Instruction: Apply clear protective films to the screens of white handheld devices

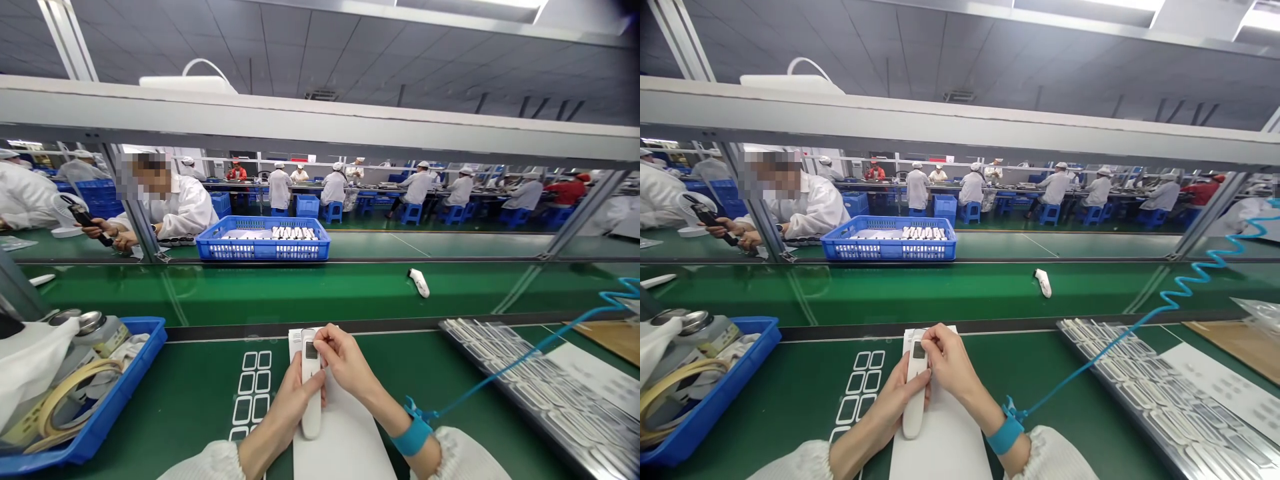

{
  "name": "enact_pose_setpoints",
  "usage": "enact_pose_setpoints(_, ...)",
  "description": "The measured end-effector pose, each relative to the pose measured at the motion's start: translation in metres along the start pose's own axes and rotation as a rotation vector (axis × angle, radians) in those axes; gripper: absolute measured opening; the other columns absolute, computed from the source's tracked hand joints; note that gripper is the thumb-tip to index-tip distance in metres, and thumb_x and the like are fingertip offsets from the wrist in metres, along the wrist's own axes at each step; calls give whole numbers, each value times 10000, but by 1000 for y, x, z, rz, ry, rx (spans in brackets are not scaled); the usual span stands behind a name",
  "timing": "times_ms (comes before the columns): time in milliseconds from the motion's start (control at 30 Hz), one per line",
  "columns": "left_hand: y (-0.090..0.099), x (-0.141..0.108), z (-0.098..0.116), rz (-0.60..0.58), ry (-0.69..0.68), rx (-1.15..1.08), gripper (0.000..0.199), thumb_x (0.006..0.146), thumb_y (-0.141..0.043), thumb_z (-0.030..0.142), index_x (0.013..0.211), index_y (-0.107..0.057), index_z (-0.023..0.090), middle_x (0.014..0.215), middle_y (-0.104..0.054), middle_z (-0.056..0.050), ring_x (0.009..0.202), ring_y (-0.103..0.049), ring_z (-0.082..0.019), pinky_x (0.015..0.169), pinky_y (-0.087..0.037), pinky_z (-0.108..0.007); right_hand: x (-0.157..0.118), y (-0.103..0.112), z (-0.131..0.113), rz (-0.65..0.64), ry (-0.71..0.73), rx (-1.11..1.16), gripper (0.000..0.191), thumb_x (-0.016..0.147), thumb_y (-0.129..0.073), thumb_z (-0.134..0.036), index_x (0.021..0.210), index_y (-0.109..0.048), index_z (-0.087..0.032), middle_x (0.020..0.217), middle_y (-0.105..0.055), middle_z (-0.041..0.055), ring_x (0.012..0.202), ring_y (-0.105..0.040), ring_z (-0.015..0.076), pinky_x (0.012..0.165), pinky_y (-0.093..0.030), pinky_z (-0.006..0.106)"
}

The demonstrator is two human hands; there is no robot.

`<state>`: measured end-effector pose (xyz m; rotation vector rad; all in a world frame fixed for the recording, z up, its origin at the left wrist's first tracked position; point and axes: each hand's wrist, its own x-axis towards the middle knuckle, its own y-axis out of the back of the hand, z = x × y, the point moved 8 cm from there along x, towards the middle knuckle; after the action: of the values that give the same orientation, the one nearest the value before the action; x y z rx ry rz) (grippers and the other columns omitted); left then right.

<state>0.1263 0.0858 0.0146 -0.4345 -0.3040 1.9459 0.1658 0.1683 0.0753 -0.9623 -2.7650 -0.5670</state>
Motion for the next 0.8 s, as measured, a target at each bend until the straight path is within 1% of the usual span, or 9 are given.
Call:
enact_pose_setpoints(300, 0, 0, -3, 6, 16, -11, 564, 683, -721, 509, 1067, -482, 172, 589, -477, 59, 517, -424, -92, 537, -354, -236, 0, 1, 0, 12, -17, 15, 118, 834, -501, -248, 735, -494, -183, 601, -483, -30, 513, -472, 104, 496, -388, 224)
enact_pose_setpoints(433, 2, 1, -5, 13, 28, -21, 564, 690, -712, 514, 1076, -483, 174, 592, -482, 56, 520, -435, -98, 544, -359, -239, 0, 1, 0, 15, -28, 31, 130, 833, -506, -262, 729, -492, -185, 593, -480, -32, 506, -476, 106, 485, -389, 225)
enact_pose_setpoints(633, 4, 0, -7, 34, 66, -81, 507, 724, -690, 498, 1065, -483, 184, 693, -474, 45, 555, -458, -87, 538, -369, -230, -1, -2, 3, -12, -44, 57, 127, 850, -494, -268, 749, -478, -194, 547, -468, -47, 462, -475, 105, 453, -394, 223)
enact_pose_setpoints(733, 5, -1, -8, 39, 78, -102, 479, 727, -680, 519, 1023, -496, 191, 730, -478, 37, 573, -475, -87, 540, -375, -229, -1, -2, 3, -15, -33, 42, 135, 859, -493, -275, 751, -476, -197, 547, -470, -47, 460, -480, 106, 455, -404, 227)
enact_pose_setpoints(800, 6, -1, -9, 50, 85, -111, 494, 721, -678, 535, 1025, -495, 193, 746, -496, 28, 582, -488, -93, 544, -386, -234, -2, -2, 3, -18, -30, 34, 142, 864, -494, -283, 753, -473, -197, 550, -471, -47, 459, -485, 109, 454, -409, 230)
